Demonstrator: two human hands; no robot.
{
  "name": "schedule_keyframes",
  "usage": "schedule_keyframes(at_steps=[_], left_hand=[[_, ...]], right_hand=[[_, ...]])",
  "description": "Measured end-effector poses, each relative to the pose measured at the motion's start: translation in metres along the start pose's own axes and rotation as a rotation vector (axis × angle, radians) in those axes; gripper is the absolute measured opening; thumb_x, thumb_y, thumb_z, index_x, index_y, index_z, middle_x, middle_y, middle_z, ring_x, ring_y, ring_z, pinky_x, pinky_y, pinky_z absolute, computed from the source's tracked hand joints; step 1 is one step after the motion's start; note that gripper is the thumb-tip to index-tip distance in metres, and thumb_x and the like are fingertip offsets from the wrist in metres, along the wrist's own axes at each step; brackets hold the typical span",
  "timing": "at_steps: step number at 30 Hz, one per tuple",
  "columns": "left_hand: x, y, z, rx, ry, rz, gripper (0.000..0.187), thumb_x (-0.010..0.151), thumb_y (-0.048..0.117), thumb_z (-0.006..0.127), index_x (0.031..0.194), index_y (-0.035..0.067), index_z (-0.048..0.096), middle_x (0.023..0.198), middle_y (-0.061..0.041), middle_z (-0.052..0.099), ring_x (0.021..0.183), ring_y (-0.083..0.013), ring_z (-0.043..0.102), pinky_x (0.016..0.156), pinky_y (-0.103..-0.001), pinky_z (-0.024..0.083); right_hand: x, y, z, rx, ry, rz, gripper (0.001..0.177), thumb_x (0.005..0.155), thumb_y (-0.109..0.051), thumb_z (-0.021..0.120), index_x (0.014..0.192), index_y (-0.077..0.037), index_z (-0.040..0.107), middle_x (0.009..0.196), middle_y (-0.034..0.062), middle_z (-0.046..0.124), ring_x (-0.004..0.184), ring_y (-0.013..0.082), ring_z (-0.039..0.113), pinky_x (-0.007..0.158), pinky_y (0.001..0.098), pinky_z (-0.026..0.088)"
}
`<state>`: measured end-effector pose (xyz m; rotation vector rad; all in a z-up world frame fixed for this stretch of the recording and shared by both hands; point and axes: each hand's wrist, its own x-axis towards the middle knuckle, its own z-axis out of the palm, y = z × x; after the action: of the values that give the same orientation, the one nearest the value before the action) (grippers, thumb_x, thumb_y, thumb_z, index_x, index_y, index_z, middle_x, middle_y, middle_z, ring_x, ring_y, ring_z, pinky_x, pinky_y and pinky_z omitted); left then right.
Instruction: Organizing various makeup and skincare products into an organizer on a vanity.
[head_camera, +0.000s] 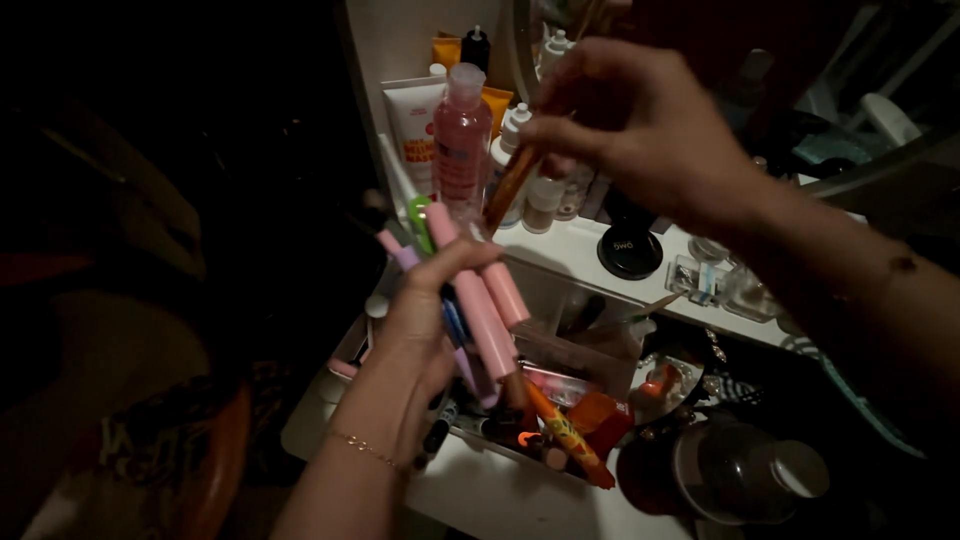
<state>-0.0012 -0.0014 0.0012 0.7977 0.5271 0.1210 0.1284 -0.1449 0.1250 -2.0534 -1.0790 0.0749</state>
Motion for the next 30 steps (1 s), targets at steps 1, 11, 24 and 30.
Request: schedule_keyframes(at_steps=[1,11,24,30], left_hand=[[-0.001,0.000,0.001,0.038,-0.014,0.014,0.050,0.063,0.031,0.081,0.104,0.005,0.067,0.089,-0.010,0.067,0.075,-0.0235,0.067,0.069,-0.039,0.060],[-0.008,-0.007,0.003,0.235,-0.159,0.001,0.039,0.063,0.022,0.083,0.091,-0.001,0.069,0.083,-0.011,0.067,0.071,-0.0244,0.065,0.067,-0.038,0.057],[-0.006,0.011,-0.023,0.045,-0.002,-0.050,0.046,0.063,0.026,0.081,0.102,0.006,0.065,0.087,-0.008,0.065,0.078,-0.0227,0.065,0.070,-0.042,0.056],[-0.014,0.021,-0.030,-0.063,0.025,-0.052,0.044,0.064,0.023,0.081,0.101,0.006,0.065,0.088,-0.009,0.066,0.079,-0.0240,0.065,0.071,-0.041,0.056]], right_hand=[[0.002,-0.001,0.004,0.026,-0.037,-0.021,0.020,0.094,-0.017,0.074,0.109,-0.005,0.067,0.097,0.0078,0.076,0.085,0.0154,0.076,0.076,0.0321,0.065],[0.006,0.002,0.030,0.199,-0.230,-0.090,0.025,0.093,-0.022,0.072,0.113,-0.006,0.068,0.097,0.0061,0.075,0.086,0.0131,0.075,0.079,0.0294,0.066],[-0.002,0.131,0.091,0.198,-0.386,0.464,0.030,0.090,-0.025,0.066,0.104,0.001,0.070,0.093,0.0138,0.074,0.082,0.0201,0.069,0.074,0.0356,0.055],[-0.014,0.226,0.173,-0.229,-0.935,0.314,0.052,0.073,-0.028,0.061,0.113,0.004,0.072,0.104,0.0193,0.078,0.095,0.0275,0.074,0.084,0.0409,0.057]])
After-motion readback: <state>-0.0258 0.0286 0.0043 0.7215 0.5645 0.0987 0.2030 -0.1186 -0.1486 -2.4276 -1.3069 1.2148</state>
